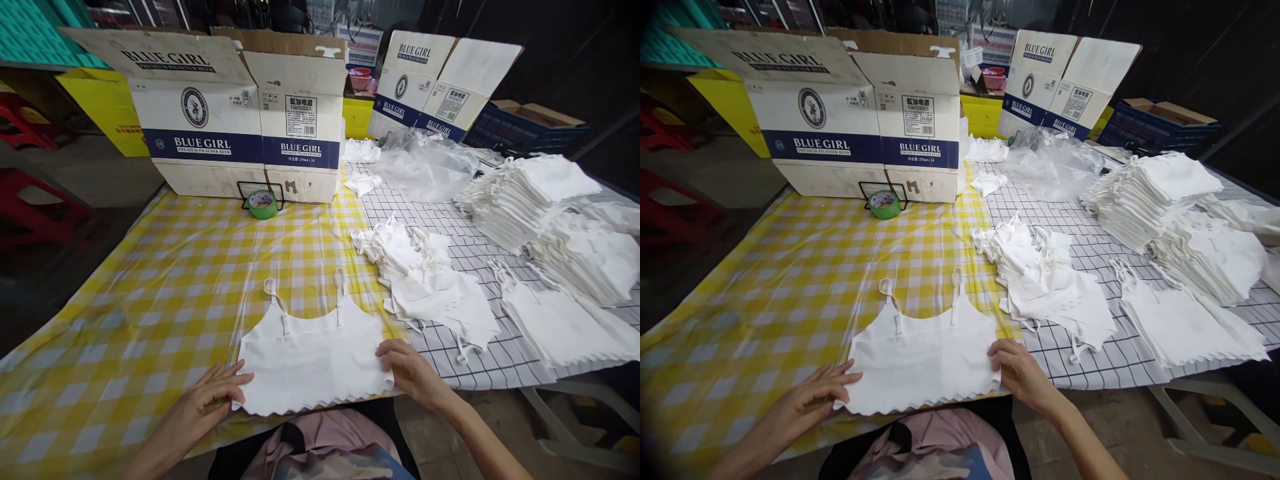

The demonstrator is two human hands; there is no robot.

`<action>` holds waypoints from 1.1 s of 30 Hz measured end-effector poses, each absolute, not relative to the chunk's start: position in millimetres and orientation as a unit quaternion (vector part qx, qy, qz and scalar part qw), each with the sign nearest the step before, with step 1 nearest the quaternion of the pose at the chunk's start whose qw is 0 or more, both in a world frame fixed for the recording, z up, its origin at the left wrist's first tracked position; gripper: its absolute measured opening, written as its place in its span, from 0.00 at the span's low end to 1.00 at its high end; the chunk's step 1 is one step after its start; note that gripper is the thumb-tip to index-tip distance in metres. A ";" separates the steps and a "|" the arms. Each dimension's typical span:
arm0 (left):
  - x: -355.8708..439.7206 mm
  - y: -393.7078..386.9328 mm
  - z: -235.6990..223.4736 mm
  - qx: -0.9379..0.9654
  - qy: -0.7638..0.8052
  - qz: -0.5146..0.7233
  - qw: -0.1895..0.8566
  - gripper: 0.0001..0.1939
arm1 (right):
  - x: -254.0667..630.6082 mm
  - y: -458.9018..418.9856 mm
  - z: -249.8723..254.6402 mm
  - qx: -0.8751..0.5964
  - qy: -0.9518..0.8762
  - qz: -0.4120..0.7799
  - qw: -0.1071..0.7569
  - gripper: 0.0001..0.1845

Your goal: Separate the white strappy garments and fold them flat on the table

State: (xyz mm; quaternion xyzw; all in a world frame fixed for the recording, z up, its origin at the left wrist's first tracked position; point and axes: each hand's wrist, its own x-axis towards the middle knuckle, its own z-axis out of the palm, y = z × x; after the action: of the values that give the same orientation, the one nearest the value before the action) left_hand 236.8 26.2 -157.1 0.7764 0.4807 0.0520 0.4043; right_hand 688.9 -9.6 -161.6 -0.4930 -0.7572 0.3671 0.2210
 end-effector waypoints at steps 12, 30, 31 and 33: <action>242.5 26.5 -148.7 0.772 0.486 0.029 0.408 0.11 | 689.2 -8.8 -161.0 -0.499 -0.752 0.370 0.219 0.14; 248.1 31.0 -132.6 0.711 0.504 0.076 0.484 0.12 | 690.5 -8.8 -153.1 -0.489 -0.708 0.427 0.278 0.05; 246.9 31.6 -130.4 0.696 0.511 0.087 0.497 0.12 | 691.5 -8.2 -149.4 -0.492 -0.692 0.446 0.283 0.04; 244.3 36.6 -125.2 0.660 0.533 0.115 0.517 0.14 | 694.3 -3.9 -140.7 -0.504 -0.658 0.480 0.288 0.05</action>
State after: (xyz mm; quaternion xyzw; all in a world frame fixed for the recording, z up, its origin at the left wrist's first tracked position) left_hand 244.3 36.6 -125.2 0.6598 0.5332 0.1145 0.5170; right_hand 694.3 -3.9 -140.7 -0.5037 -0.6583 0.4797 0.2878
